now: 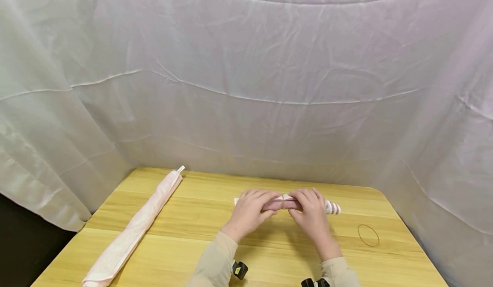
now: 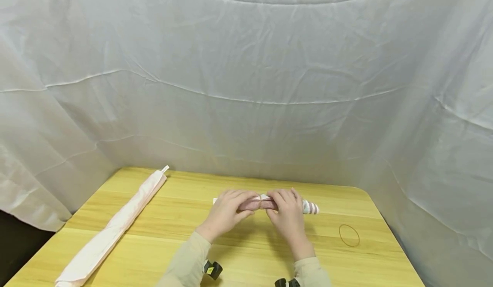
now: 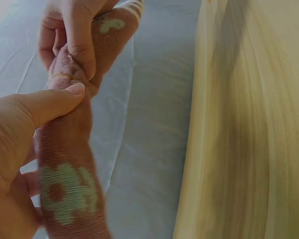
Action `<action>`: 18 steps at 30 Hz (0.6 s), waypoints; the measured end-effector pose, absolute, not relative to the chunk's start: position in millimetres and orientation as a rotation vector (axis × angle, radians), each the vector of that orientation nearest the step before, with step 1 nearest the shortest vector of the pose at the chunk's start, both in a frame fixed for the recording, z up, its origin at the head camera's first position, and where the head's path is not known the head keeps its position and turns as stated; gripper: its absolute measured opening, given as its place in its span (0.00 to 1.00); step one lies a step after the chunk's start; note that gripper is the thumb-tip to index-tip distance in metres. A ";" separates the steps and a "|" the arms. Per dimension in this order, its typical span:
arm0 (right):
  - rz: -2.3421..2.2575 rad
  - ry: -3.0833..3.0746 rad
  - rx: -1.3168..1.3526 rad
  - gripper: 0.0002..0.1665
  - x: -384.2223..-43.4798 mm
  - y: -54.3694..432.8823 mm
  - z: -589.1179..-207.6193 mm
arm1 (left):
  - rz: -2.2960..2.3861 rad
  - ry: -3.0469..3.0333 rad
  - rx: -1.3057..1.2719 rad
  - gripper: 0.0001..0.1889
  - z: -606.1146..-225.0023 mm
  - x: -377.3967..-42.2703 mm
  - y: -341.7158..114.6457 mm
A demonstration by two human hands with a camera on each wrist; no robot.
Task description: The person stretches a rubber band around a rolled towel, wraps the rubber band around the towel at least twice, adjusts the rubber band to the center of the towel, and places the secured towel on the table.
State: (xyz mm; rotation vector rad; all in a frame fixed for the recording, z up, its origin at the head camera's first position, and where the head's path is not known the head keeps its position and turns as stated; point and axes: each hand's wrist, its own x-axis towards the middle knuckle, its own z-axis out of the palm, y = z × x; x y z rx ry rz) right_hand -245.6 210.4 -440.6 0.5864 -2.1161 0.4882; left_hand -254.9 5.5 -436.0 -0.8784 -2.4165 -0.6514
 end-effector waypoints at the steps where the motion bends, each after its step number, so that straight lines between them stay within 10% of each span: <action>1: 0.488 -2.114 0.587 0.22 -245.7 209.7 -441.0 | -0.653 -2.409 -0.881 0.21 -436.5 -255.0 5.6; 18: 1.207 -2.274 0.655 0.11 -241.6 201.1 -437.7 | -0.545 -2.104 -0.932 0.11 -448.4 -265.6 -2.0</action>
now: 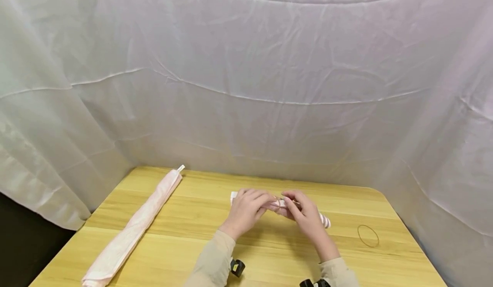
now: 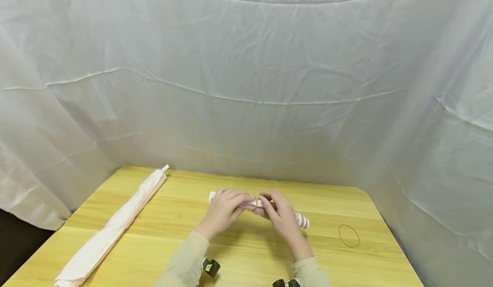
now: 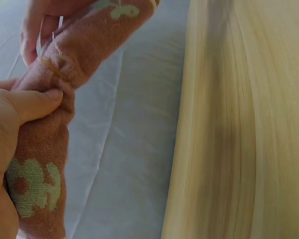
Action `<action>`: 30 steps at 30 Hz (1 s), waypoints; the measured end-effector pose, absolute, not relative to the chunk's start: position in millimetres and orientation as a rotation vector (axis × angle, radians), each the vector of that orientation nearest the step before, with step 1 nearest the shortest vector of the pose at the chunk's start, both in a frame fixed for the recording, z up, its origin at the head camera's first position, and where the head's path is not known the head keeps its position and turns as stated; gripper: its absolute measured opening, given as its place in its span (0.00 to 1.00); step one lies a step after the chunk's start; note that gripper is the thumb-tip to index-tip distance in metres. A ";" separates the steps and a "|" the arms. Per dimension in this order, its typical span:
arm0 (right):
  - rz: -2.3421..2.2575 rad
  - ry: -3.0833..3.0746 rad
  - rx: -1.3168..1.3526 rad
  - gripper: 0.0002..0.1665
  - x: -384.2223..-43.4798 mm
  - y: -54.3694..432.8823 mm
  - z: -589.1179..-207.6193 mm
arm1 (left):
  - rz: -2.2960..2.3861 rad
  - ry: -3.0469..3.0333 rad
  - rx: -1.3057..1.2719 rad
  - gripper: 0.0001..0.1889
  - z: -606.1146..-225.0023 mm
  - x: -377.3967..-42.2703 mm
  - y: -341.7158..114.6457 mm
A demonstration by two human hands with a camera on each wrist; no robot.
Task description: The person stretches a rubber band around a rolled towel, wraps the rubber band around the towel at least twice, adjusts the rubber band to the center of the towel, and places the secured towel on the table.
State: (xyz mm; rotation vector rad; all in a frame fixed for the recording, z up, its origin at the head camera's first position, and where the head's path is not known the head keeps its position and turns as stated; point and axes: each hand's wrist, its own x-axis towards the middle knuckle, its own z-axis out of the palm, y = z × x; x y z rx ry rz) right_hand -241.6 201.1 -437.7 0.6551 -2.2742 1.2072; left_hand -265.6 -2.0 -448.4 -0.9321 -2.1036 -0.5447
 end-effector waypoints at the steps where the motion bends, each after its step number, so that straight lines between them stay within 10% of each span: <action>1: 1.175 -2.267 0.653 0.12 -241.9 200.6 -437.6 | -0.535 -2.084 -0.946 0.11 -448.3 -265.7 -2.1; 30: 0.761 -2.469 0.497 0.07 -238.5 207.8 -431.4 | -0.453 -1.927 -0.885 0.06 -444.4 -264.7 -0.5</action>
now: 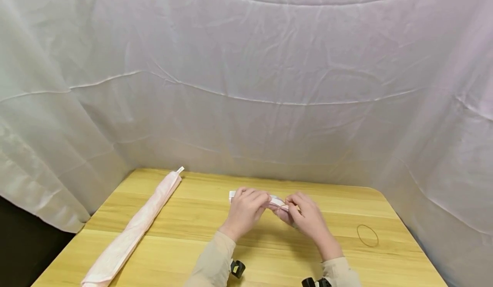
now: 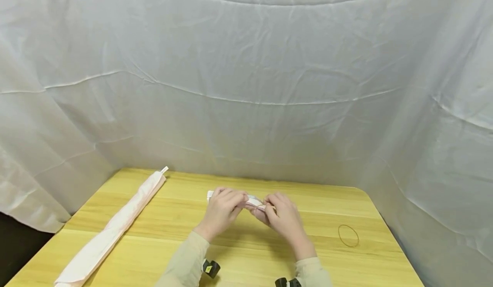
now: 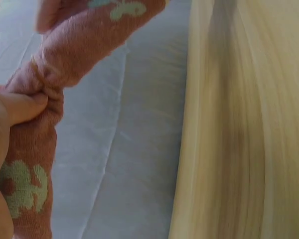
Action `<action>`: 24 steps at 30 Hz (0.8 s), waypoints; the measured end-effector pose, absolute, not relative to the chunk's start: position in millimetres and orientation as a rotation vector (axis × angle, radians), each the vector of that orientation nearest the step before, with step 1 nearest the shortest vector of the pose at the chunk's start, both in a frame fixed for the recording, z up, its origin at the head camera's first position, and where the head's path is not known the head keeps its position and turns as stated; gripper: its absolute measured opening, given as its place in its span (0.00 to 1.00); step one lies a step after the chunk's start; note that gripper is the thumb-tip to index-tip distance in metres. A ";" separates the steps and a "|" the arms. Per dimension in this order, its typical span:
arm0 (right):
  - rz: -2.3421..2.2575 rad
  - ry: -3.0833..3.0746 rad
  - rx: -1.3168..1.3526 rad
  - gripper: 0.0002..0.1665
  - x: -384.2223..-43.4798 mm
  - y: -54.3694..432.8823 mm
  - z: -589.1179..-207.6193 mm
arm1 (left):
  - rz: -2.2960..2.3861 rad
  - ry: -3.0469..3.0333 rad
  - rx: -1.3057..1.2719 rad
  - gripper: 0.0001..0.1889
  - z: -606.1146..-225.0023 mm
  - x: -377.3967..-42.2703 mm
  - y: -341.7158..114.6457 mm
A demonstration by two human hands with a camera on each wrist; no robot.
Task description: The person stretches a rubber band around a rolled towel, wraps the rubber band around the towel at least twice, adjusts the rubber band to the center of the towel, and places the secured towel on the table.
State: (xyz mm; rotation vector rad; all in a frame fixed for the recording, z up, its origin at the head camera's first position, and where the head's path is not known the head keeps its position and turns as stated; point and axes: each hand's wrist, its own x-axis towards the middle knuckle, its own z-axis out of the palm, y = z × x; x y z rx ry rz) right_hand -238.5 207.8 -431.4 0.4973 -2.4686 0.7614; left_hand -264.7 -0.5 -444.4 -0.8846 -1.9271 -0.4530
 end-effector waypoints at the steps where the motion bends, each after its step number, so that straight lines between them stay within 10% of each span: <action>1: 0.772 -2.469 0.508 0.04 -238.1 206.7 -431.0 | -0.457 -1.937 -0.872 0.06 -445.0 -264.7 -0.8; 24: 0.585 -2.128 0.495 0.21 -240.9 179.8 -443.6 | -0.636 -2.223 -0.718 0.07 -442.4 -257.4 6.9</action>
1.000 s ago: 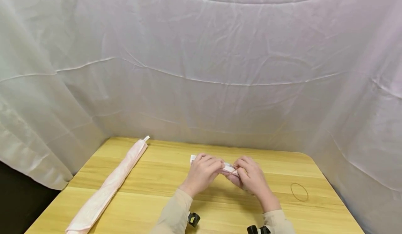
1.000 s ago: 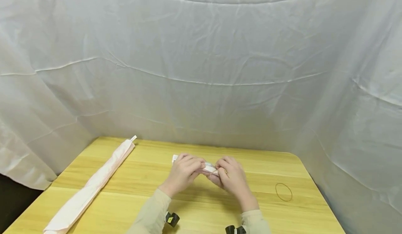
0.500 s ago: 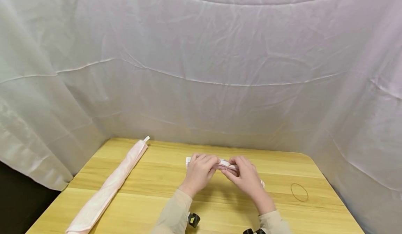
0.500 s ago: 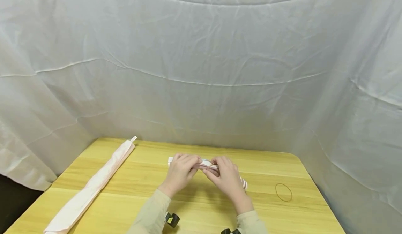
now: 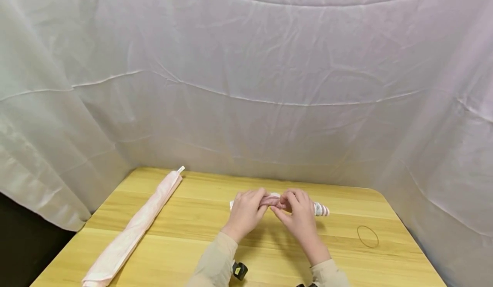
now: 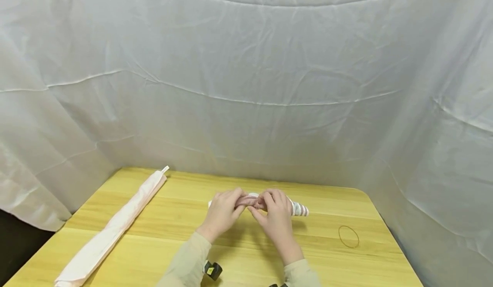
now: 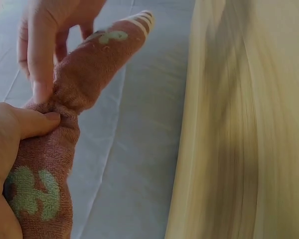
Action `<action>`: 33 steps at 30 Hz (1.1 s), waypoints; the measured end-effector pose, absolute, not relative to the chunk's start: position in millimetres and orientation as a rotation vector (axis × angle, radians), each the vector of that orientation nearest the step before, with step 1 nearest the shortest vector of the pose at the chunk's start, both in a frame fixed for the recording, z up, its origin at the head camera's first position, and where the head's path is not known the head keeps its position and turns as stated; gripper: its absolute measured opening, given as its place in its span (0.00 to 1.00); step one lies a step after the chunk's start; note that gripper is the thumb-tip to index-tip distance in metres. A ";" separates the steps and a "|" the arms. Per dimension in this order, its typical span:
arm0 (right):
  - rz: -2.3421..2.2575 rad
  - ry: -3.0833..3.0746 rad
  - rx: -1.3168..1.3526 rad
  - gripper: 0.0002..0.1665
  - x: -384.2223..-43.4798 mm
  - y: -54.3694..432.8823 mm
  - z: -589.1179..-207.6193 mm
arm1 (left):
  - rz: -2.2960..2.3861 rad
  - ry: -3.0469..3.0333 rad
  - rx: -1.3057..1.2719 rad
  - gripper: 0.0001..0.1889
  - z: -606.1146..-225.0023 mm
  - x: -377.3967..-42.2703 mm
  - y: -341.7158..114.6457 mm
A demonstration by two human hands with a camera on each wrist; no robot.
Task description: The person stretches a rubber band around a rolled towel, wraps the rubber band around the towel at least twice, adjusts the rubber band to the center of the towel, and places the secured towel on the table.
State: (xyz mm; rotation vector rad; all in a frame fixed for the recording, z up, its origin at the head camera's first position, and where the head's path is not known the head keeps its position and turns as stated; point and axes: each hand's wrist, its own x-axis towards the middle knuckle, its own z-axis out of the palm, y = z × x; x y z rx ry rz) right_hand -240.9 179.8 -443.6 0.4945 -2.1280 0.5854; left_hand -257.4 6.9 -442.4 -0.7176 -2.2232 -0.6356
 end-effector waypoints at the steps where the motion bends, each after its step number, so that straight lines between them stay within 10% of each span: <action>1: 0.576 -2.144 0.475 0.22 -240.3 179.7 -443.7 | -0.652 -2.228 -0.728 0.07 -442.4 -256.9 7.5; 33: 0.522 -2.066 0.423 0.11 -241.3 186.9 -440.0 | -0.900 -2.325 -0.839 0.08 -430.6 -248.4 13.5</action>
